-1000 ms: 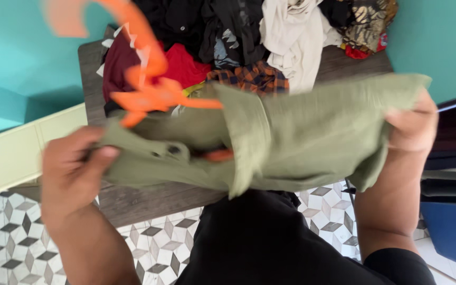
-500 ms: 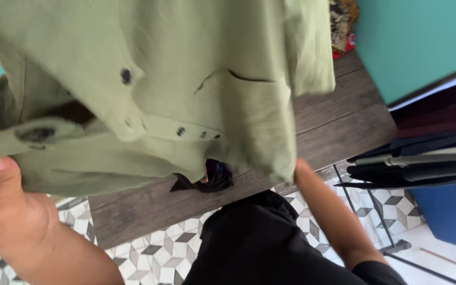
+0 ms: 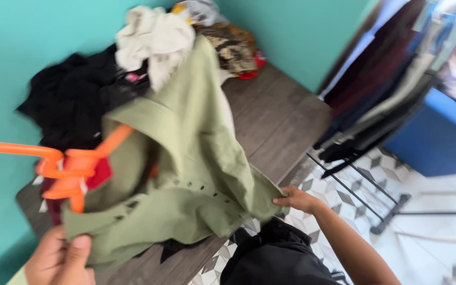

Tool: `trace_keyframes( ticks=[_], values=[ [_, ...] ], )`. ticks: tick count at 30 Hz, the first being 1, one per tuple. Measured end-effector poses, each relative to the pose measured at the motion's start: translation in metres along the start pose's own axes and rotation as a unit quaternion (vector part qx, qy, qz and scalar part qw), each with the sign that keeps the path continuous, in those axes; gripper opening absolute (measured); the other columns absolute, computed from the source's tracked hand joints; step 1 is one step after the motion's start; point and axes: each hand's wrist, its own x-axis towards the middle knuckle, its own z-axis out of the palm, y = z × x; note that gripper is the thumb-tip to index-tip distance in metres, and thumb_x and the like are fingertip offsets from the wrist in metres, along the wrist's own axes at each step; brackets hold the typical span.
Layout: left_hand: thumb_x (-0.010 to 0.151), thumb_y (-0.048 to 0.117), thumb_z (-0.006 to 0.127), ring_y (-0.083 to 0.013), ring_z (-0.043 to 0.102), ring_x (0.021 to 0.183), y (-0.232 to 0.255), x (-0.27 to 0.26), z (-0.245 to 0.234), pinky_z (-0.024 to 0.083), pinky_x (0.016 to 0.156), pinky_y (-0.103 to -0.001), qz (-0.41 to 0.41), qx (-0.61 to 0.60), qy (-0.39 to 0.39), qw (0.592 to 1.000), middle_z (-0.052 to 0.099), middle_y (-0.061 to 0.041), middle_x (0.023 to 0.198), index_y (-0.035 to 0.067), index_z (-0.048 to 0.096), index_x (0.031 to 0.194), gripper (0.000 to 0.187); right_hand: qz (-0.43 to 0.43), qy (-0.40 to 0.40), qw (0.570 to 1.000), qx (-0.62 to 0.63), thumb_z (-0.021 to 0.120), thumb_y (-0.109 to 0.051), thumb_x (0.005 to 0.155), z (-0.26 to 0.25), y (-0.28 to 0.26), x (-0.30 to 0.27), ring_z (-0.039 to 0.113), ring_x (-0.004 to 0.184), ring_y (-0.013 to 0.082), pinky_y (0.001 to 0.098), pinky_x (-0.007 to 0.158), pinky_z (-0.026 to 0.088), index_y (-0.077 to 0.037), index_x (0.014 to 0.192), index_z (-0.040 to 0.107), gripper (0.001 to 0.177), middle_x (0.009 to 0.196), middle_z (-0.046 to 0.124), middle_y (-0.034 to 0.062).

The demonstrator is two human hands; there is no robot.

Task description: The person picks up garments from a pile on a table, places them on hangers, and hangs them on a clothing rack. The person handles a black shirt, a green shirt, and a white and yellow shirt.

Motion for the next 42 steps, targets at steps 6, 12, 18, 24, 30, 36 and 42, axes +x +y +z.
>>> trace_keyframes(
  ticks=[6,12,18,24,30,36,42],
  values=[
    [0.099,0.005,0.060,-0.0128,0.065,0.102,0.005,0.035,0.089,0.047,0.096,-0.027,0.045,0.064,-0.206,0.975,0.074,-0.011,0.111,-0.007,0.066,0.126,0.031,0.118,0.129,0.978,-0.112,0.083,-0.050,0.076,-0.033,0.058,-0.041,0.076,0.098,0.0287,0.0390,0.089,0.057,0.000,0.109,0.080,0.060,0.103,0.080,0.0184],
    [0.097,0.008,0.059,-0.0111,0.066,0.098,0.028,0.039,0.233,0.050,0.088,-0.026,-0.054,0.027,-0.310,0.949,0.075,-0.009,0.108,-0.007,0.067,0.122,0.031,0.124,0.278,0.946,-0.115,0.081,-0.022,0.077,-0.089,0.121,-0.098,0.073,0.091,0.0281,0.0404,0.084,0.057,-0.019,0.132,0.067,0.056,0.100,0.077,0.0175],
    [0.094,0.008,0.061,-0.0095,0.068,0.078,0.045,0.013,0.363,0.053,0.071,-0.026,-0.064,0.129,-0.468,0.872,0.078,-0.004,0.086,0.003,0.073,0.115,0.024,-0.205,0.621,0.754,0.063,0.065,-0.012,0.105,-0.200,0.068,-0.183,0.067,0.084,0.0131,0.0293,0.077,0.052,-0.006,0.121,0.073,0.020,0.100,0.076,0.0083],
    [0.092,0.006,0.063,-0.0075,0.066,0.071,0.055,-0.020,0.458,0.054,0.066,-0.027,-0.073,0.114,-0.587,0.798,0.078,-0.004,0.077,0.003,0.075,0.108,0.020,-0.458,0.426,0.771,0.124,0.063,-0.019,0.102,-0.248,-0.007,-0.297,0.062,0.124,0.0179,0.0349,0.112,0.046,0.000,0.131,0.064,0.035,0.128,0.069,0.0091],
    [0.091,0.004,0.064,-0.0069,0.061,0.068,0.040,-0.036,0.513,0.051,0.064,-0.026,-0.070,0.091,-0.635,0.764,0.073,-0.002,0.074,0.002,0.075,0.106,0.019,-0.363,0.196,0.909,-0.060,0.074,-0.026,0.088,-0.269,-0.033,-0.351,0.068,0.111,0.0288,0.0404,0.097,0.050,0.000,0.133,0.062,0.053,0.119,0.073,0.0145],
    [0.092,0.001,0.063,-0.0059,0.056,0.072,-0.004,-0.036,0.563,0.049,0.066,-0.026,-0.081,0.038,-0.683,0.725,0.067,-0.002,0.077,0.000,0.074,0.105,0.017,-0.128,0.079,0.983,-0.105,0.068,-0.029,0.092,-0.291,-0.004,-0.379,0.074,0.083,0.0270,0.0364,0.078,0.059,-0.009,0.120,0.068,0.035,0.091,0.074,0.0128],
    [0.091,0.003,0.065,-0.0137,0.065,0.080,-0.045,-0.051,0.611,0.054,0.075,-0.028,-0.030,0.051,-0.695,0.716,0.074,-0.006,0.088,0.002,0.072,0.111,0.021,-0.234,0.169,0.946,-0.146,0.064,-0.016,0.095,-0.293,0.039,-0.410,0.068,0.084,0.0339,0.0426,0.073,0.054,-0.005,0.111,0.064,0.020,0.091,0.070,0.0132]
  ],
)
